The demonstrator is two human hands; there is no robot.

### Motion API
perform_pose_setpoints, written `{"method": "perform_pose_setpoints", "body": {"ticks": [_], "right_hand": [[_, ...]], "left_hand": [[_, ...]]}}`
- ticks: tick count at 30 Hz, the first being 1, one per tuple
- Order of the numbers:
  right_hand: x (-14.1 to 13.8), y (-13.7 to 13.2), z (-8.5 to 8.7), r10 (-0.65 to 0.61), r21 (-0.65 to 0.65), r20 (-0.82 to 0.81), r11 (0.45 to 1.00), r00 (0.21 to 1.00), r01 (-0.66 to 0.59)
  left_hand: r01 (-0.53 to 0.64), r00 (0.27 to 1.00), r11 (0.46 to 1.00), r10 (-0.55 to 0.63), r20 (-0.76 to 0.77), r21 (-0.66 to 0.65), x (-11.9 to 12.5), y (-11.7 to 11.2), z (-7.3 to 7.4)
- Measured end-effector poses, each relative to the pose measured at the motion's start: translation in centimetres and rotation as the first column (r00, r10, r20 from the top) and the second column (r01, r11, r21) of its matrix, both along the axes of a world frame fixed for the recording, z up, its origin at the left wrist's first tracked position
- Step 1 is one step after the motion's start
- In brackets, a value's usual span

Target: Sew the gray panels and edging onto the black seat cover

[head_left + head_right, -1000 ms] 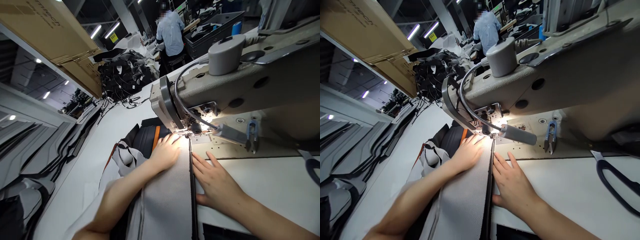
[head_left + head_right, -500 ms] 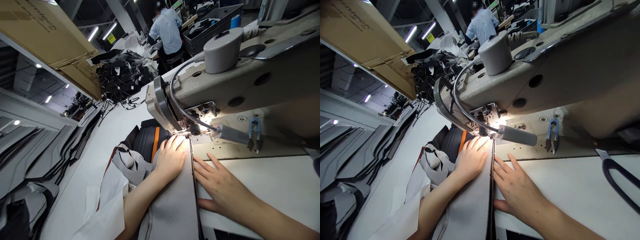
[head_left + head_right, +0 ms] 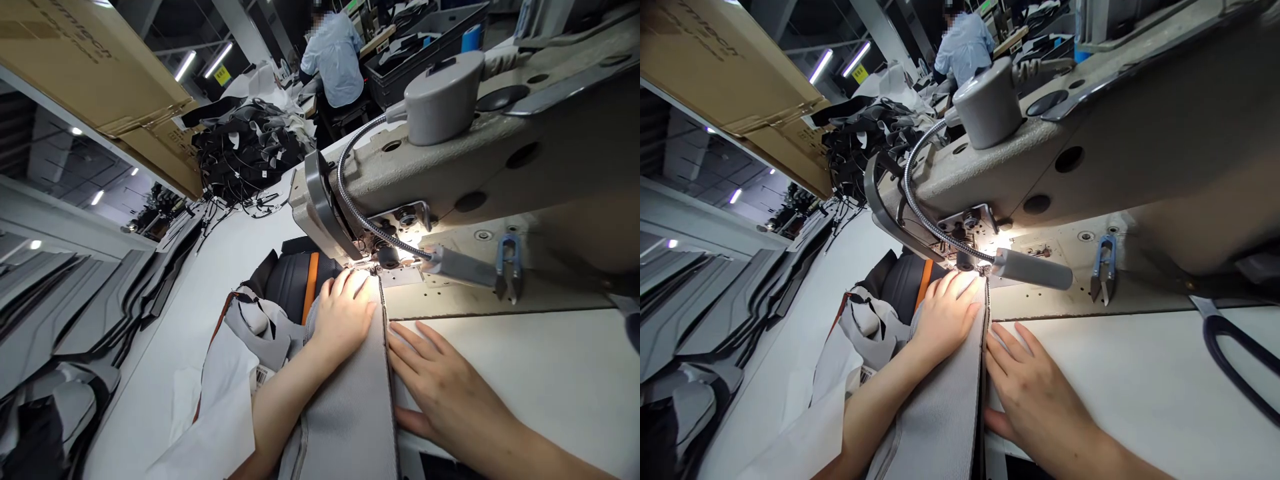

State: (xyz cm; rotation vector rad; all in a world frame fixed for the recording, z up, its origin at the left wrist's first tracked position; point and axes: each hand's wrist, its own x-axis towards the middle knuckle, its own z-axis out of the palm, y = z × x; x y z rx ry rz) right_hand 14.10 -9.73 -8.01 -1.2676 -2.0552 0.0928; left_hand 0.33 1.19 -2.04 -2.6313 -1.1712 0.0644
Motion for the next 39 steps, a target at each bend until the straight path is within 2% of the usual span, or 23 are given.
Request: {"method": "perform_pose_setpoints", "body": {"ticks": [10,17,39], "right_hand": [[-0.7,0.1,-0.3,-0.061,-0.056,0.003,0.997,0.998,0.061],[-1.2,-0.1,-0.2,-0.087,-0.046,0.009,0.995,0.996,0.088],[-1.0,-0.2,0.4,-0.104,-0.068,-0.035,0.992,0.994,0.102]], "left_hand": [[-0.008,1.000,1.000,0.008,-0.029,-0.005,0.0,-0.1,0.1],[0.000,0.999,0.999,0.001,-0.039,0.032,0.2,-0.2,-0.1],[0.011,0.999,1.000,-0.011,-0.036,0.021,0.3,-0.3,0.1]]}}
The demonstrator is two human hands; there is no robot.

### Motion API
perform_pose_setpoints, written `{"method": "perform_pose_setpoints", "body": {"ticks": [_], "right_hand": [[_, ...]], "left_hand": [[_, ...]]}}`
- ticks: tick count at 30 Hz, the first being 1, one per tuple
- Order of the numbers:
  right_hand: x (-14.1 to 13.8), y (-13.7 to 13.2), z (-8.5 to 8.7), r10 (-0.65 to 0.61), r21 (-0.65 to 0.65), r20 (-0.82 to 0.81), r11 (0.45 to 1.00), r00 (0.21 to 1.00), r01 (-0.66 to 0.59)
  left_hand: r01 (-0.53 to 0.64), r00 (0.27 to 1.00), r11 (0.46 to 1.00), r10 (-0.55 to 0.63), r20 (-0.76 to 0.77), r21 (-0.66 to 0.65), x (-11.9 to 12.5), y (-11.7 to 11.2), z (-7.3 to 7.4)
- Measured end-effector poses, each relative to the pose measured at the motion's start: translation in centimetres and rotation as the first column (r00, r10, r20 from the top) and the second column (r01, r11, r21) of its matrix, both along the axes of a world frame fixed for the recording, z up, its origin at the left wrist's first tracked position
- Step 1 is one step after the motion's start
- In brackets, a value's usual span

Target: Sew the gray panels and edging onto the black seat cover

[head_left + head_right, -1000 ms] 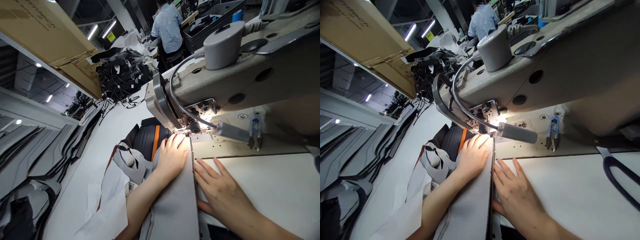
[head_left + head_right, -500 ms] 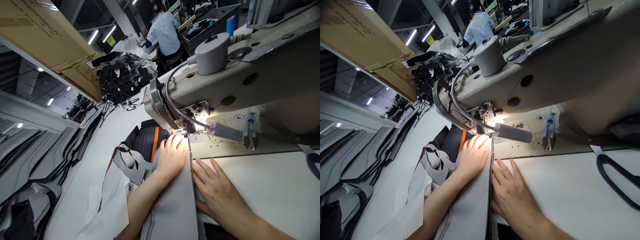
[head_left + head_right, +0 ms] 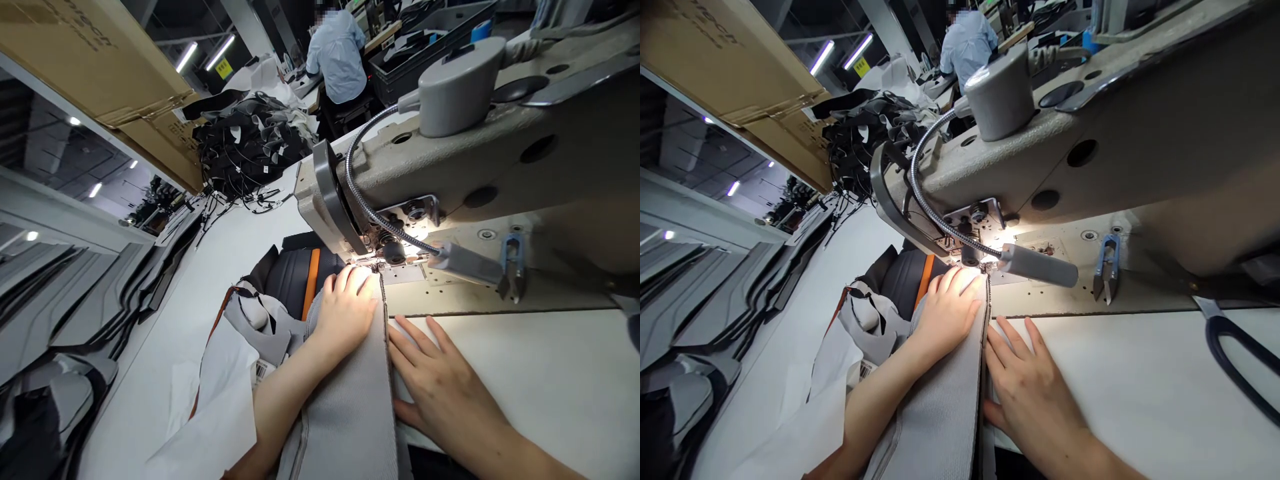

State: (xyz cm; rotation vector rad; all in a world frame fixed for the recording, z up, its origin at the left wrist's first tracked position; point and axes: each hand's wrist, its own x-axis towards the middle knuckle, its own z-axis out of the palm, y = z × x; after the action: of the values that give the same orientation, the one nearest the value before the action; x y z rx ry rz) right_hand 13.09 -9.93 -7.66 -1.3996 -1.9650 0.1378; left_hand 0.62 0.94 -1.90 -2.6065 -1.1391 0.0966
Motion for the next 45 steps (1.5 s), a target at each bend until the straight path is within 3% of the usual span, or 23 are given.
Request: {"method": "perform_pose_setpoints", "body": {"ticks": [4,10,17,21,26,32,35,39,45], "right_hand": [[0.4,0.1,0.8,-0.028,0.089,-0.011,0.996,1.000,0.029],[0.9,-0.1,1.5,0.156,0.305,0.030,0.939,0.987,-0.158],[-0.8,-0.8,-0.5,0.282,0.351,0.086,0.889,0.956,-0.294],[-0.8,-0.8,-0.5,0.297,0.331,0.090,0.891,0.951,-0.309],[-0.2,0.0,-0.2,0.308,0.289,0.052,0.906,0.950,-0.309],[-0.3,-0.7,-1.2,0.200,0.225,0.111,0.949,0.973,-0.221],[-1.2,-2.0,-1.8,0.243,0.329,0.101,0.907,0.965,-0.263],[-3.0,-3.5,-2.4,0.194,0.438,-0.019,0.884,0.981,-0.167],[-3.9,-4.4,-3.1,0.164,0.449,-0.063,0.886,0.984,-0.119]], "left_hand": [[0.004,1.000,1.000,-0.004,0.017,-0.007,-0.1,0.1,-0.1],[-0.008,0.997,1.000,0.009,0.072,-0.022,-0.4,0.3,-0.4],[-0.010,0.994,0.999,0.014,0.111,-0.039,-0.4,0.1,-0.4],[-0.005,0.995,1.000,0.007,0.104,-0.014,-0.2,0.1,-0.5],[-0.003,0.997,1.000,0.003,0.073,0.001,0.6,0.9,-0.5],[-0.007,0.998,0.997,0.012,0.066,-0.083,0.3,1.0,0.2],[0.022,0.998,0.980,-0.011,0.056,-0.196,-0.7,-1.0,0.7],[-0.045,0.997,0.965,0.061,0.052,-0.257,-1.6,-3.6,0.6],[-0.074,0.992,0.966,0.097,0.084,-0.246,-1.2,-3.6,0.4]]}}
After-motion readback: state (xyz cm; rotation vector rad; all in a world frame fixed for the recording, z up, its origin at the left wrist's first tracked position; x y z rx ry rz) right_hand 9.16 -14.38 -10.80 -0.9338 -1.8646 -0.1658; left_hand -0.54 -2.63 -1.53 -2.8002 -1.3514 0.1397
